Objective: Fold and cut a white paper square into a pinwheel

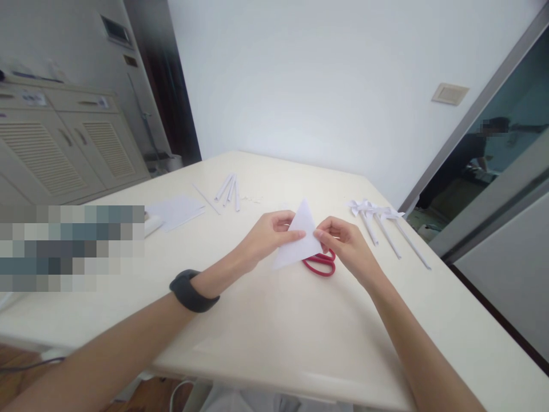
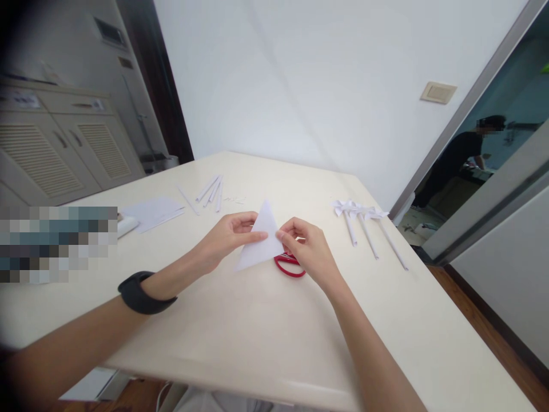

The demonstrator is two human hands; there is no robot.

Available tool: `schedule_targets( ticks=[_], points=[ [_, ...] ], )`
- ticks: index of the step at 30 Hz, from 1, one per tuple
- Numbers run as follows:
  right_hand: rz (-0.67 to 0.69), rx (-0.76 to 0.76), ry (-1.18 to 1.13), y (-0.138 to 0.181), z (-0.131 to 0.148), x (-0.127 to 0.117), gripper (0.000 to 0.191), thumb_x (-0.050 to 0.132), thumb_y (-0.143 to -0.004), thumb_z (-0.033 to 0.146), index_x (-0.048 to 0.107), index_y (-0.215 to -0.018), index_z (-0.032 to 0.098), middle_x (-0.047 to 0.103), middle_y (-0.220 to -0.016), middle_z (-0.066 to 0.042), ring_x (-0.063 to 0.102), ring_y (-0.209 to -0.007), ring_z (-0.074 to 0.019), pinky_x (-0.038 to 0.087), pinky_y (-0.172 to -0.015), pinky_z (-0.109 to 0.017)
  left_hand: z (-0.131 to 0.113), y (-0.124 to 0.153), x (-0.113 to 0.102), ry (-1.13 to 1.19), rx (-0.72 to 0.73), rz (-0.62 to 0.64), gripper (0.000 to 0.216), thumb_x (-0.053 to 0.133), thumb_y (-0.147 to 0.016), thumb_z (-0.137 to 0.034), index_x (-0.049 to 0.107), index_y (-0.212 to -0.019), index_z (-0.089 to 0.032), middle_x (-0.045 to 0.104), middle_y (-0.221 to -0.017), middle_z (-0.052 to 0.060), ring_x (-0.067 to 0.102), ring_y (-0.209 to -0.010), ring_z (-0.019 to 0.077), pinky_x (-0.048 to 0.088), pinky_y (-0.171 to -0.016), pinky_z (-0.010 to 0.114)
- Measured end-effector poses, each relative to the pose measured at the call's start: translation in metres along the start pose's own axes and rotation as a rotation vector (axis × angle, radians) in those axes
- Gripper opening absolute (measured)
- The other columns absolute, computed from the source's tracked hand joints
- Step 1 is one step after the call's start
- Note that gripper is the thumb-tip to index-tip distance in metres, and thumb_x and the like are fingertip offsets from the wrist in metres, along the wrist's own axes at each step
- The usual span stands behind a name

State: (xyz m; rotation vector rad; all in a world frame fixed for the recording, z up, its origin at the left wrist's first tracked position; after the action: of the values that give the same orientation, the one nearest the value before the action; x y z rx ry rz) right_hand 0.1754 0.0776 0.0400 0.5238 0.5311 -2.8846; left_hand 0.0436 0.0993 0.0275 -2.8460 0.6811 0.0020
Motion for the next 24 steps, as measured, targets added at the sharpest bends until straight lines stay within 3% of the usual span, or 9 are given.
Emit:
schedule_targets(
  ticks=[3, 6, 9, 12, 17, 21, 24],
  points=[
    [0.002, 0.011, 0.037, -0.001, -0.004, -0.003, 0.023, 0.045, -0.088, 0.032, 0.057, -0.074, 0.018, 0.058, -0.066, 0.001, 0.055, -0.062, -0.0121, 0.044, -0.060, -0.024, 0.000, 0.000, -0.005, -0.036, -0.006, -0.028, 0.026, 0.066, -0.072, -0.029, 0.063, -0.095, -0.017, 0.069, -0.095, 0.006, 0.064, -0.085, 0.0215, 0.048, -0.072, 0.029],
    [0.012, 0.041, 0.261, -0.001, -0.014, -0.009, 0.019, 0.048, -0.086, 0.030, 0.060, -0.077, 0.019, 0.064, -0.076, -0.003, 0.059, -0.070, -0.0155, 0.046, -0.064, -0.028, -0.001, 0.000, -0.006, -0.027, -0.027, -0.032, 0.028, 0.065, -0.072, -0.027, 0.063, -0.098, -0.018, 0.069, -0.097, 0.006, 0.065, -0.087, 0.0211, 0.049, -0.073, 0.029],
    [0.149, 0.078, 0.504, 0.004, -0.030, -0.004, 0.011, 0.055, -0.081, 0.028, 0.063, -0.080, 0.021, 0.064, -0.088, -0.005, 0.059, -0.078, -0.0186, 0.045, -0.067, -0.030, -0.002, 0.001, -0.006, -0.012, -0.048, -0.026, 0.032, 0.065, -0.072, -0.025, 0.061, -0.104, -0.019, 0.068, -0.103, 0.006, 0.064, -0.093, 0.0227, 0.049, -0.076, 0.031],
    [0.288, 0.095, 0.573, 0.009, -0.043, 0.006, 0.009, 0.057, -0.078, 0.027, 0.062, -0.082, 0.021, 0.061, -0.095, -0.006, 0.058, -0.084, -0.0198, 0.045, -0.069, -0.030, -0.005, 0.002, -0.006, -0.010, -0.054, -0.023, 0.036, 0.066, -0.071, -0.024, 0.059, -0.106, -0.019, 0.066, -0.106, 0.006, 0.062, -0.098, 0.0237, 0.049, -0.079, 0.032],
    [0.230, 0.144, 0.646, 0.006, -0.052, 0.005, 0.012, 0.058, -0.076, 0.027, 0.054, -0.086, 0.021, 0.059, -0.092, -0.006, 0.056, -0.078, -0.0192, 0.043, -0.060, -0.028, 0.002, 0.001, -0.007, 0.069, -0.119, 0.024, 0.035, 0.065, -0.072, -0.022, 0.061, -0.106, -0.018, 0.068, -0.104, 0.007, 0.064, -0.093, 0.0233, 0.049, -0.076, 0.031],
    [0.196, 0.178, 0.738, 0.002, -0.058, 0.007, 0.008, 0.058, -0.074, 0.020, 0.050, -0.075, 0.020, 0.057, -0.083, -0.007, 0.051, -0.067, -0.0189, 0.036, -0.054, -0.028, 0.010, -0.004, -0.009, 0.122, -0.189, 0.037, 0.036, 0.066, -0.072, -0.023, 0.061, -0.108, -0.016, 0.068, -0.103, 0.008, 0.064, -0.091, 0.0230, 0.049, -0.075, 0.030],
    [0.184, 0.206, 0.756, 0.005, -0.061, 0.007, 0.017, 0.058, -0.071, 0.016, 0.043, -0.065, 0.021, 0.056, -0.073, -0.006, 0.046, -0.057, -0.0160, 0.030, -0.049, -0.028, 0.013, -0.008, -0.008, 0.144, -0.195, 0.047, 0.036, 0.065, -0.073, -0.021, 0.061, -0.108, -0.017, 0.068, -0.104, 0.008, 0.064, -0.092, 0.0223, 0.049, -0.078, 0.030]
  ],
)
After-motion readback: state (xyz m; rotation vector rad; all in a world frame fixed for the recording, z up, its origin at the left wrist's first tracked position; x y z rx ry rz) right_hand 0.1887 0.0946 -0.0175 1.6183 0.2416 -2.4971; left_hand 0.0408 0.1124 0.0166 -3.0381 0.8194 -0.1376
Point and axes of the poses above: each hand's wrist, its own y-axis away from the middle knuckle, its own x-axis out of the palm, z = x × y, the point moved 8 cm from there along -y, towards the middle knuckle
